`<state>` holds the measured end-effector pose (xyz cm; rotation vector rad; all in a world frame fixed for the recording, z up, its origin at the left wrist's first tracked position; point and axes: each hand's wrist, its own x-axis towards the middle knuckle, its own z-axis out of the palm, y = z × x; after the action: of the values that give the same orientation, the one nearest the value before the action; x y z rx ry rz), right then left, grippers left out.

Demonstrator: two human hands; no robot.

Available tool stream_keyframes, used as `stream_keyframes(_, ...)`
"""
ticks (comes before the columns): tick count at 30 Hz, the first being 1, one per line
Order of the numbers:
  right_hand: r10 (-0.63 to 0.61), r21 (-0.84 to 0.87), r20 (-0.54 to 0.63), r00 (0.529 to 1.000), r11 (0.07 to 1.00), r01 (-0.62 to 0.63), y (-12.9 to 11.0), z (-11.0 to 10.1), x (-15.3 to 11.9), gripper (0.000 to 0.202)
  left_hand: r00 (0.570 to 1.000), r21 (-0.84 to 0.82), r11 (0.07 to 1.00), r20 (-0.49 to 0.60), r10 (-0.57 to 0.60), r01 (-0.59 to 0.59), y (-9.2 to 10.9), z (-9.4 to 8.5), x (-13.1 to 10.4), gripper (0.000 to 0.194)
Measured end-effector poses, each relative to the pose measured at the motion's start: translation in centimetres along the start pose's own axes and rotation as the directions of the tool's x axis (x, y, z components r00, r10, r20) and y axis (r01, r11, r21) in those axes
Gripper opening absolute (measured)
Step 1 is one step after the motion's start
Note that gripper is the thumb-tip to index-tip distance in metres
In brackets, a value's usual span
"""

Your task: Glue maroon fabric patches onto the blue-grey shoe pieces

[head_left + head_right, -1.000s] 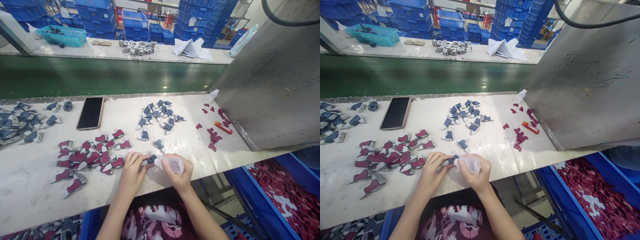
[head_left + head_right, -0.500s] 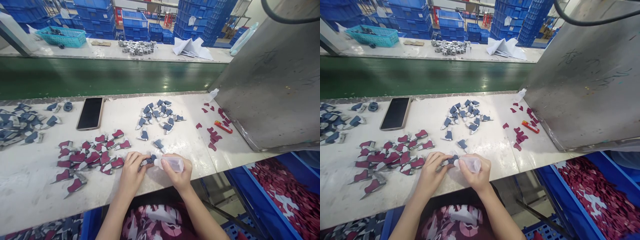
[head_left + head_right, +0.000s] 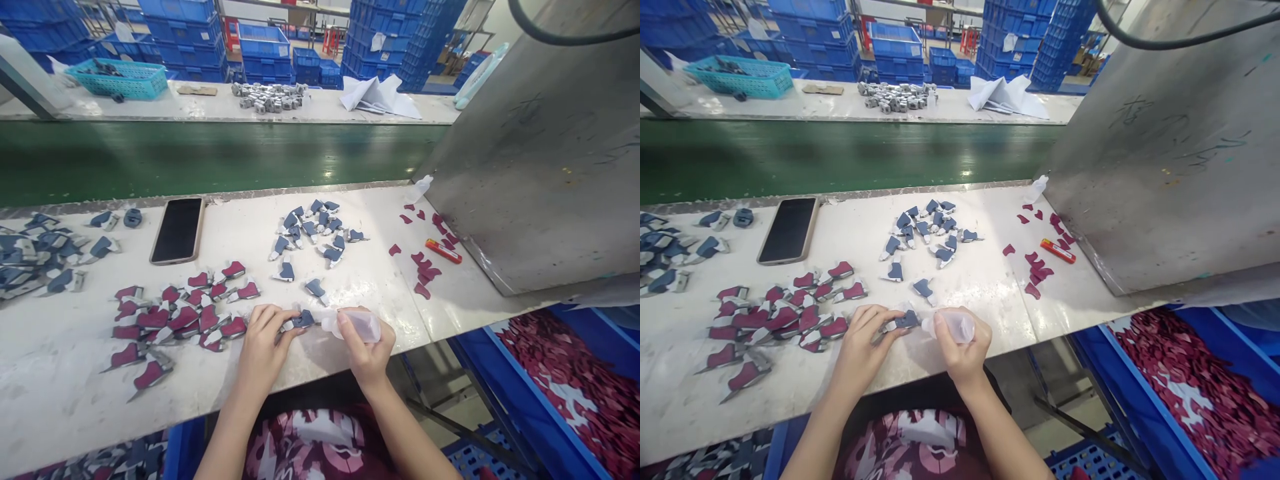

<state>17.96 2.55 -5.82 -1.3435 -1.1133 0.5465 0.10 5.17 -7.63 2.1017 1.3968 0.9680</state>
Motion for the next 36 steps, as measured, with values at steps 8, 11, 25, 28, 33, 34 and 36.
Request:
stream_keyframes(8, 0.123, 0.142, -0.129, 0.984, 0.984, -0.104, 1.6, -0.2, 0.3, 0.019, 1.000, 0.016, 1.000, 0.009, 0.005, -0.005, 0.1, -0.1, 0.1, 0.010)
stream_keyframes(11, 0.217, 0.253, -0.228, 0.949, 0.955, -0.157, 2.4, -0.7, 1.4, 0.024, 1.000, 0.025, 0.999, 0.009, 0.026, -0.026, -0.1, -0.1, 0.1, 0.010)
stream_keyframes(25, 0.035, -0.029, 0.148, 0.988, 0.999, -0.031, 3.6, -3.1, 6.0, 0.078, 0.997, 0.009, 0.997, -0.025, 0.079, -0.079, -1.7, -0.6, 0.2, 0.017)
stream_keyframes(28, 0.022, -0.466, -0.014, 1.000, 0.885, -0.025, 3.4, -7.3, 6.8, 0.046, 0.994, -0.111, 0.991, -0.069, -0.088, 0.081, -0.3, -1.0, 0.1, 0.022)
stream_keyframes(33, 0.119, -0.648, -0.182, 0.976, 0.732, -0.210, 4.1, -12.5, 8.8, 0.021, 0.791, -0.283, 0.780, -0.104, -0.603, 0.558, 3.0, -1.4, 0.5, 0.037)
stream_keyframes(34, 0.143, -0.666, -0.176, 0.974, 0.711, -0.225, 4.3, -12.8, 9.1, 0.021, 0.738, -0.322, 0.727, -0.112, -0.665, 0.606, 3.5, -1.5, 0.6, 0.040)
stream_keyframes(36, 0.184, -0.687, -0.150, 0.971, 0.687, -0.236, 4.4, -12.7, 9.3, 0.031, 0.670, -0.406, 0.653, -0.123, -0.732, 0.639, 4.0, -1.5, 0.8, 0.044)
